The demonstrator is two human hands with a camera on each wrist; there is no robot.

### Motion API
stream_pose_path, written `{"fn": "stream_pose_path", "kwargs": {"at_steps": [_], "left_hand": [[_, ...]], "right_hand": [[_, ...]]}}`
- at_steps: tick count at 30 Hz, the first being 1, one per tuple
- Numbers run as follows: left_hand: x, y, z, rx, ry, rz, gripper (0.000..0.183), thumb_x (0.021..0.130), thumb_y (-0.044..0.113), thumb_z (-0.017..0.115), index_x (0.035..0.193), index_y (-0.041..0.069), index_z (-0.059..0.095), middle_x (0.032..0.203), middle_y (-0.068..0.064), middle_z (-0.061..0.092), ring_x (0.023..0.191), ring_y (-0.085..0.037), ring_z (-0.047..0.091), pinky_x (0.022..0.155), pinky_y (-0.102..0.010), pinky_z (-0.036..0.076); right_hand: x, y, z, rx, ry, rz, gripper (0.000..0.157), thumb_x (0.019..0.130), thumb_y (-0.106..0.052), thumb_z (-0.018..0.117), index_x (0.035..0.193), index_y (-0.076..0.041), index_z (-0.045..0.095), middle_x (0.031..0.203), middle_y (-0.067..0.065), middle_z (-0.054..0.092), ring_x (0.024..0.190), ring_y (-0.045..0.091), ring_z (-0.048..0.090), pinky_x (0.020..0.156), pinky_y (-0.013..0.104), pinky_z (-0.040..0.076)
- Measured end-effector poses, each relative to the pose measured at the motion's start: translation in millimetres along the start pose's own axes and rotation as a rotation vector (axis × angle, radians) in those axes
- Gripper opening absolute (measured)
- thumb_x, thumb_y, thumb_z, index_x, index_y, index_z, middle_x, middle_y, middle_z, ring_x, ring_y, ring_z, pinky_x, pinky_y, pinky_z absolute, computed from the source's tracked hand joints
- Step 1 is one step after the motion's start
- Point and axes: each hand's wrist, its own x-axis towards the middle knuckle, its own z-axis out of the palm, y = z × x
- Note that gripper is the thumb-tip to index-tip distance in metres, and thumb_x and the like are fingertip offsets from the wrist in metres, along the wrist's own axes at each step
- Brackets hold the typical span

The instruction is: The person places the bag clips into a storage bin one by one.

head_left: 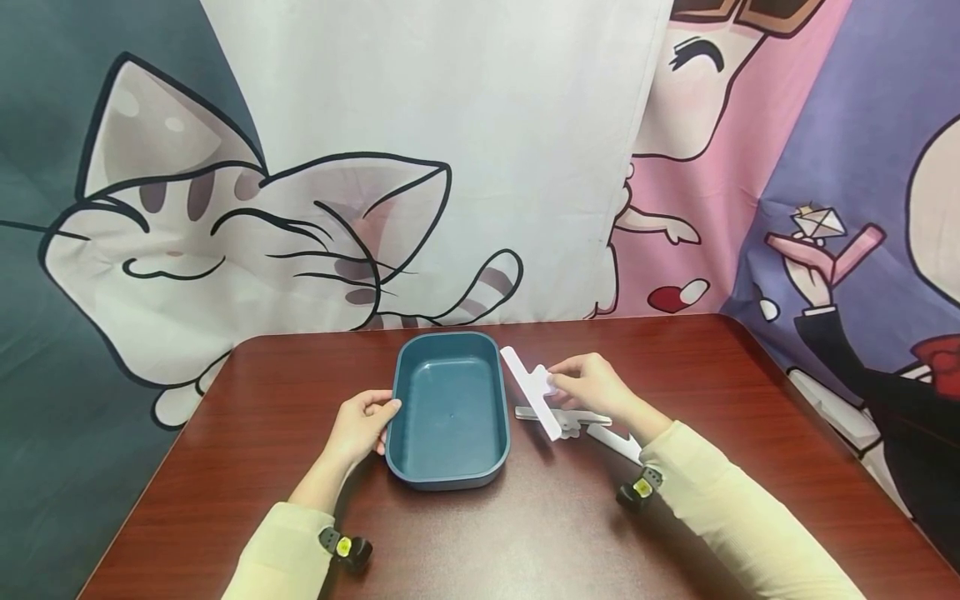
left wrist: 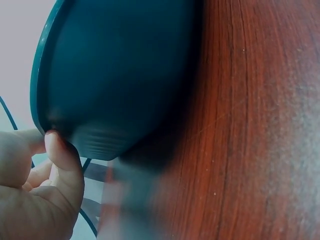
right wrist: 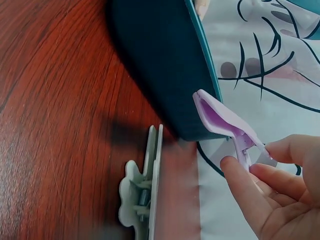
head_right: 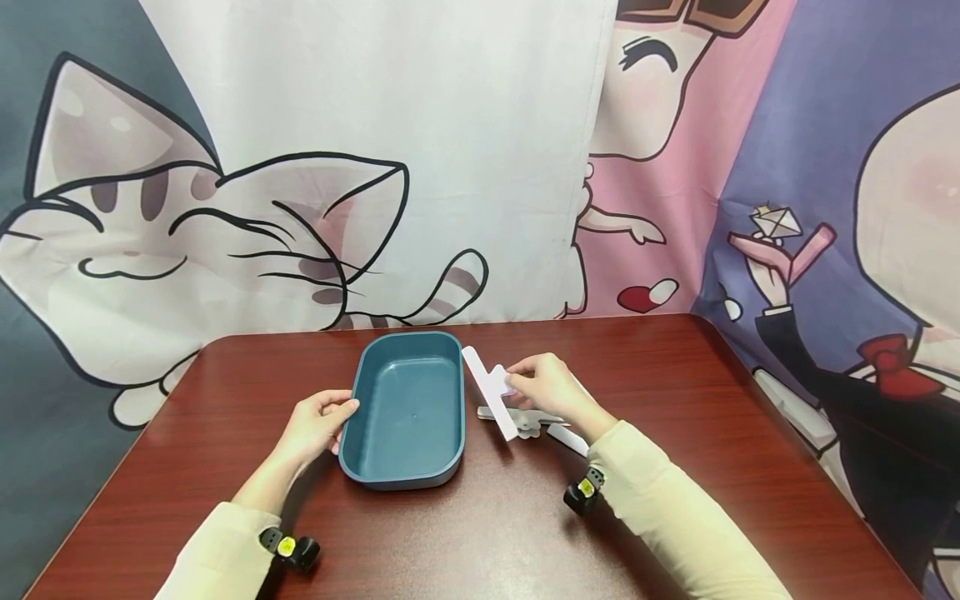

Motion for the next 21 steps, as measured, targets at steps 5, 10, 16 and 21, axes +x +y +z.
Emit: {"fn": "stream_pose_path", "kwargs": {"at_steps": [5, 10, 16, 21], "left_hand": [[0.2, 0.1, 0.2, 0.001, 0.002, -0.007, 0.038, 0.091, 0.014, 0.061, 0.124, -0.004, 0.053, 0.059, -0.002, 0.051, 0.039, -0.012, 0.045, 0.04, -0.021, 0.045], [0.1, -0.4, 0.6, -0.011, 0.007, -0.008, 0.038, 0.092, 0.014, 0.061, 0.124, -0.005, 0.053, 0.058, -0.001, 0.051, 0.038, -0.012, 0.045, 0.039, -0.022, 0.044], [0.1, -0.8, 1.0, -0.017, 0.009, -0.007, 0.037, 0.092, 0.014, 0.06, 0.124, -0.005, 0.053, 0.059, -0.001, 0.051, 0.038, -0.012, 0.045, 0.039, -0.022, 0.044], [-0.1, -1.4, 1.5, -0.016, 0.009, -0.01, 0.037, 0.092, 0.014, 0.061, 0.123, -0.004, 0.054, 0.059, -0.001, 0.051, 0.039, -0.013, 0.045, 0.039, -0.022, 0.044]], "right_hand": [[1, -4, 4.3, 0.043, -0.016, 0.016, 0.031, 0.089, -0.011, 0.06, 0.112, 0.01, 0.063, 0.092, 0.022, 0.07, 0.07, 0.021, 0.071, 0.059, 0.035, 0.059], [3, -7, 8.5, 0.089, -0.041, 0.039, 0.033, 0.089, -0.012, 0.06, 0.114, 0.01, 0.062, 0.093, 0.023, 0.07, 0.073, 0.022, 0.071, 0.063, 0.041, 0.059], [1, -13, 10.9, 0.09, -0.063, 0.047, 0.033, 0.089, -0.014, 0.061, 0.115, 0.007, 0.063, 0.096, 0.02, 0.07, 0.077, 0.022, 0.072, 0.065, 0.04, 0.059], [-2, -18, 14.0, 0.103, -0.08, 0.024, 0.034, 0.089, -0.014, 0.061, 0.116, 0.008, 0.062, 0.1, 0.023, 0.069, 0.079, 0.025, 0.072, 0.065, 0.041, 0.059]]}}
